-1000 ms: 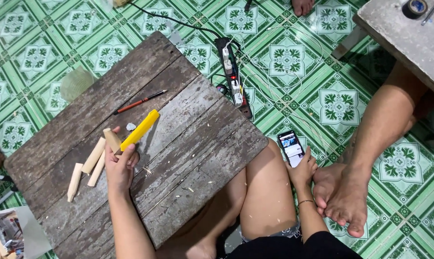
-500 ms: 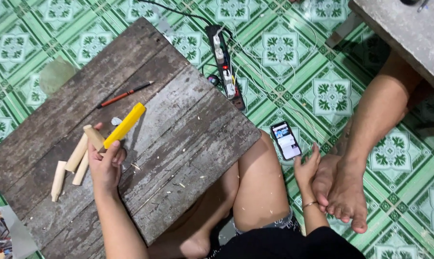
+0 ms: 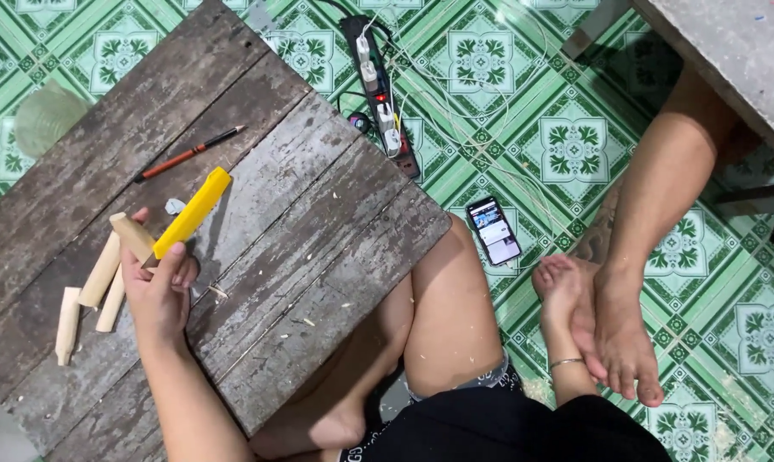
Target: Carving and shaping small wooden pegs using a utility knife on a low wooden table while sitting on the floor.
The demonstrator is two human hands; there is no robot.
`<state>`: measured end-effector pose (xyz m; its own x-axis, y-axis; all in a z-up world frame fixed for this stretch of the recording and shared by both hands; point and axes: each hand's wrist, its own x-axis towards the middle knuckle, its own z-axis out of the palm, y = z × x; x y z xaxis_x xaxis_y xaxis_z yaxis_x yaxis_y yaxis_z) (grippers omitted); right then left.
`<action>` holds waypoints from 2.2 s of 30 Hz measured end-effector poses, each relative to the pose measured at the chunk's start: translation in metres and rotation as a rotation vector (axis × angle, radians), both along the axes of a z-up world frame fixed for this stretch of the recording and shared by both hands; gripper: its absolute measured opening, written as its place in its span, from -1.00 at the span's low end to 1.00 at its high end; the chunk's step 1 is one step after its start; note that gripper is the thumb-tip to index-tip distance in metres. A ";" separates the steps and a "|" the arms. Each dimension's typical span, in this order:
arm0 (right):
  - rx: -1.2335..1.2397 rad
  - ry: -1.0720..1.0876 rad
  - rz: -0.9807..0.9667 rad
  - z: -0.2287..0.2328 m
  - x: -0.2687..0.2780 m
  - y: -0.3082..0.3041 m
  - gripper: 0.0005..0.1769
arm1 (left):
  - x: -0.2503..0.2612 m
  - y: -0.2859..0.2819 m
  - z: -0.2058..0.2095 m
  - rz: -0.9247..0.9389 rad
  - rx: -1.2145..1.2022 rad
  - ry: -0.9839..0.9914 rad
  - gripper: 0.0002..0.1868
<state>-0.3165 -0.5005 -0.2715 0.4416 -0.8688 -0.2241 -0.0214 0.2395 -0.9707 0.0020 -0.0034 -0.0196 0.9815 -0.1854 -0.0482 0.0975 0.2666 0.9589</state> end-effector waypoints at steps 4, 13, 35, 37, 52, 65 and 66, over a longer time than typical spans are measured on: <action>-0.431 0.292 0.244 -0.026 0.002 0.017 -0.47 | 0.000 -0.005 0.007 0.004 0.045 0.001 -0.36; -0.616 1.213 0.616 -0.037 0.070 0.004 0.31 | 0.002 -0.003 -0.008 0.034 0.121 -0.110 -0.39; -0.858 0.873 0.714 -0.011 0.118 0.014 -0.01 | 0.003 -0.002 -0.009 0.059 0.147 -0.087 -0.36; -0.874 0.869 0.736 -0.009 0.117 0.015 -0.07 | 0.003 -0.003 -0.010 0.062 0.134 -0.095 -0.36; -0.831 0.866 0.709 -0.019 0.100 0.003 0.03 | 0.002 -0.005 -0.007 0.076 0.128 -0.099 -0.37; -0.826 0.827 0.670 -0.013 0.089 0.003 0.07 | 0.002 -0.004 -0.008 0.070 0.108 -0.113 -0.38; -0.827 0.828 0.670 -0.019 0.089 0.001 0.07 | 0.002 -0.004 -0.008 0.068 0.112 -0.113 -0.38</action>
